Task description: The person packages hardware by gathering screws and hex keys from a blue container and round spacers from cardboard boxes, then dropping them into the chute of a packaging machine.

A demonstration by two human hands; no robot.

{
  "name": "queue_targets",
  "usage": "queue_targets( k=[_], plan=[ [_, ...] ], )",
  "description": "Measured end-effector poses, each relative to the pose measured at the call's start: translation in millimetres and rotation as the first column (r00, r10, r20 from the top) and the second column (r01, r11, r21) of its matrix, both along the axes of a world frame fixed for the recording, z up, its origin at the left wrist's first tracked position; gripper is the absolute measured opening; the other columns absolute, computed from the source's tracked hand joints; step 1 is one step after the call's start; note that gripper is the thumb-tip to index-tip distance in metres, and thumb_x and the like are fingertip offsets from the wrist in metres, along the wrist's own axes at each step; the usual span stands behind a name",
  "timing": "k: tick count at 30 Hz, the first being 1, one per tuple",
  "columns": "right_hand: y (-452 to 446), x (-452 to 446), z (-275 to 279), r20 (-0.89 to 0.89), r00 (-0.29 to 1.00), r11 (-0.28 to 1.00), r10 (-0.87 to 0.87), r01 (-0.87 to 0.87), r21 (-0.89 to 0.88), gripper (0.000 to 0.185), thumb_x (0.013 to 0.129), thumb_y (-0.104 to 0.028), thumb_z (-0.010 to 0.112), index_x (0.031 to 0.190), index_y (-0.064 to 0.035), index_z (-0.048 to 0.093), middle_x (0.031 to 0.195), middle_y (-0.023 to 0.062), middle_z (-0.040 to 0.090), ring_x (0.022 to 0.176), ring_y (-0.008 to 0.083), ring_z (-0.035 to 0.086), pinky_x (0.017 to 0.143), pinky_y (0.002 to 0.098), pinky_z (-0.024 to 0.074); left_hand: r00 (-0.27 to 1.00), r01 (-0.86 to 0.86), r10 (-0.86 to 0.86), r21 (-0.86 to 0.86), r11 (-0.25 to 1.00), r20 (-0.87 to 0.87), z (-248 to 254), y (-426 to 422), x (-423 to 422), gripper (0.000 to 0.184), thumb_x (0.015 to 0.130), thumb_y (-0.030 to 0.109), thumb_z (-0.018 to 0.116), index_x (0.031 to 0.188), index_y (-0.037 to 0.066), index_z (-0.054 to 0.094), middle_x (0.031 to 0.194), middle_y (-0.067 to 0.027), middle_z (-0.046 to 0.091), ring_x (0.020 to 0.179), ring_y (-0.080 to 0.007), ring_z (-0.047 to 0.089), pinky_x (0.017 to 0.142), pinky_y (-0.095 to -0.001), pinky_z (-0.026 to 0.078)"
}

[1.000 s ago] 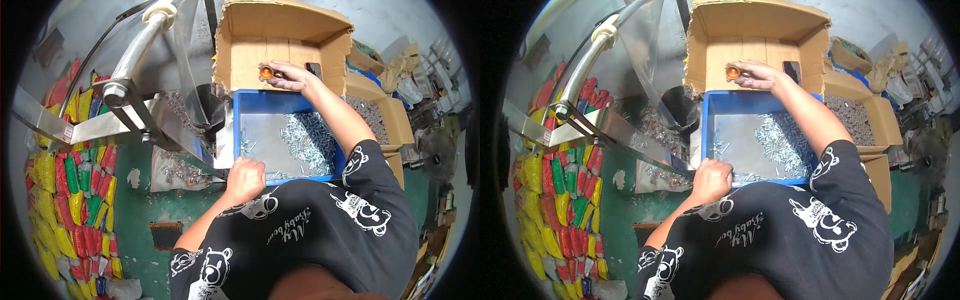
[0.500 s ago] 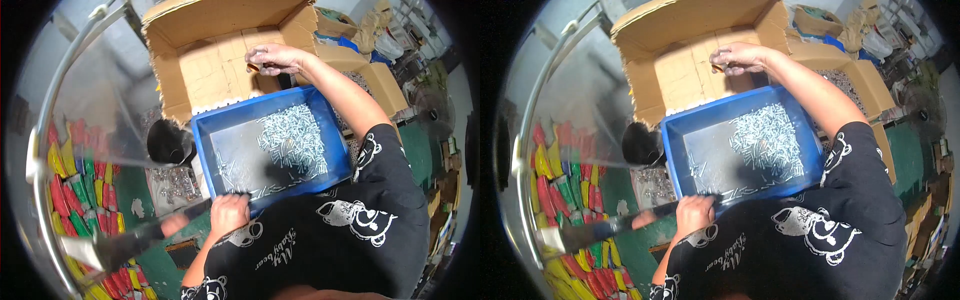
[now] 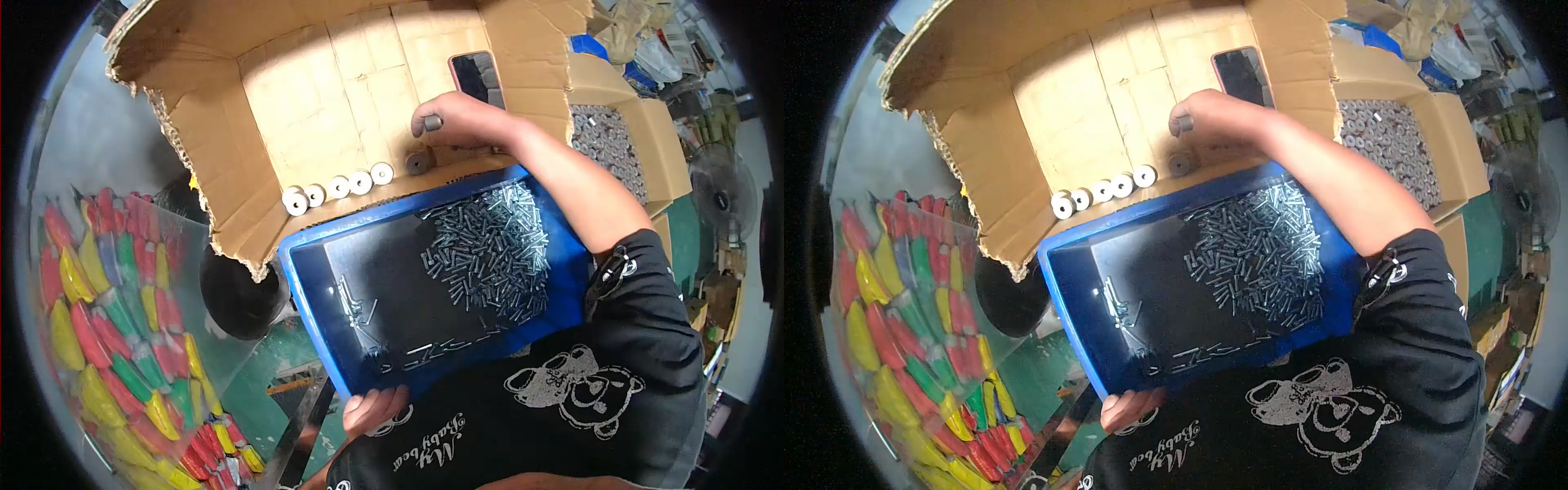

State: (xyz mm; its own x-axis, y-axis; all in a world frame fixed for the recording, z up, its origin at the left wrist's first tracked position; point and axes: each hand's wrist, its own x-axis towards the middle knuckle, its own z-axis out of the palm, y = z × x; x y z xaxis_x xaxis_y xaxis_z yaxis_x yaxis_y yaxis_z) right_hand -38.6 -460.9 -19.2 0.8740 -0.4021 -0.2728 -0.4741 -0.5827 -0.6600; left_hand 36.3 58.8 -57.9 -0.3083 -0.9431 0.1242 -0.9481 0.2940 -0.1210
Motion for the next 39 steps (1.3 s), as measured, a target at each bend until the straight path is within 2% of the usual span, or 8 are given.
queue_targets(
  k=[3,13,15,17,24,29,31,39],
  plan=[
    [1.7,-0.9,2.2,0.039,0.999,1.0,0.006,-0.005,-0.031,0.02,0.086,-0.017,0.067,0.101,-0.0037,0.066,0.078,0.0073,0.066,0.064,0.0138,0.061,0.059,0.0306,0.0506,0.917,0.325,-0.285,-0.109,0.939,0.281,7.1,-17.8,22.4,0.04,0.085,0.024,0.062,0.124,0.019,0.056,0.117,0.0064,0.055,0.103,-0.0046,0.054,0.087,-0.0196,0.042],
    [15.1,1.3,15.3,-0.083,0.995,0.995,-0.063,0.069,0.073,0.023,0.085,-0.017,0.067,0.105,-0.0043,0.066,0.079,0.0094,0.064,0.062,0.0172,0.064,0.053,0.0316,0.0504,0.845,0.382,-0.298,-0.112,0.917,0.444,15.2,-22.3,27.6,0.049,0.096,0.031,0.051,0.144,0.022,0.043,0.142,0.0071,0.048,0.121,-0.0079,0.051,0.106,-0.0334,0.039],
    [9.3,4.6,0.9,-0.043,0.998,0.998,-0.049,0.05,0.028,0.023,0.084,-0.017,0.068,0.104,-0.0046,0.066,0.081,0.0102,0.065,0.068,0.0184,0.066,0.058,0.0326,0.0518,0.942,0.287,-0.254,-0.129,0.949,0.22,18.5,-24.6,26.8,0.04,0.086,0.024,0.06,0.126,0.019,0.056,0.109,0.0063,0.054,0.099,-0.0043,0.051,0.073,-0.0207,0.044],
    [5.9,7.6,-10.6,0.104,0.977,0.969,0.187,-0.167,-0.181,0.025,0.081,-0.019,0.07,0.102,-0.0056,0.068,0.087,0.0117,0.067,0.08,0.0206,0.066,0.07,0.0346,0.0523,0.974,0.188,-0.17,-0.12,0.975,0.148,10.7,-20.1,14.5,0.041,0.083,0.023,0.062,0.123,0.02,0.057,0.102,0.0067,0.054,0.092,-0.0039,0.052,0.067,-0.0205,0.041],
    [3.3,14.0,-19.7,0.235,0.972,0.894,0.016,0.091,-0.439,0.022,0.077,-0.014,0.067,0.098,-0.0079,0.067,0.094,0.018,0.061,0.092,0.036,0.061,0.085,0.0406,0.05,0.912,-0.143,0.101,-0.078,0.987,-0.398,38.3,-44.9,-3.7,0.039,0.069,0.02,0.07,0.108,0.018,0.067,0.084,0.0063,0.056,0.069,-0.007,0.054,0.056,-0.0231,0.039],
    [9.5,13.9,-17.3,0.17,0.956,0.889,0.239,-0.145,-0.435,0.021,0.078,-0.014,0.067,0.099,-0.0095,0.067,0.092,0.0199,0.059,0.091,0.0374,0.061,0.082,0.0427,0.0499,0.916,-0.165,0.134,-0.051,0.985,-0.378,36.4,-40.4,-4.9,0.041,0.069,0.019,0.069,0.11,0.018,0.067,0.09,0.0053,0.057,0.073,-0.0072,0.056,0.058,-0.0229,0.04],
    [12.6,14.6,-13.1,-0.216,0.867,0.787,0.448,-0.498,-0.365,0.022,0.079,-0.017,0.068,0.101,-0.0124,0.067,0.092,0.0207,0.059,0.09,0.0382,0.061,0.079,0.0443,0.0496,0.931,-0.159,0.128,-0.064,0.985,-0.343,38.5,-39.4,-1.4,0.042,0.07,0.019,0.068,0.112,0.018,0.067,0.092,0.0047,0.058,0.076,-0.0073,0.056,0.059,-0.0225,0.04],
    [2.5,13.2,-37.2,-0.169,0.845,0.719,0.507,-0.523,-0.458,0.03,0.079,-0.013,0.067,0.109,-0.0201,0.067,0.091,0.0203,0.059,0.079,0.0388,0.063,0.072,0.0443,0.0512,0.973,-0.039,0.094,0.248,0.968,-0.213,38.4,-26.0,5.7,0.05,0.078,0.022,0.06,0.128,0.015,0.059,0.108,0.0031,0.055,0.093,-0.0066,0.054,0.069,-0.0224,0.042]
  ],
)
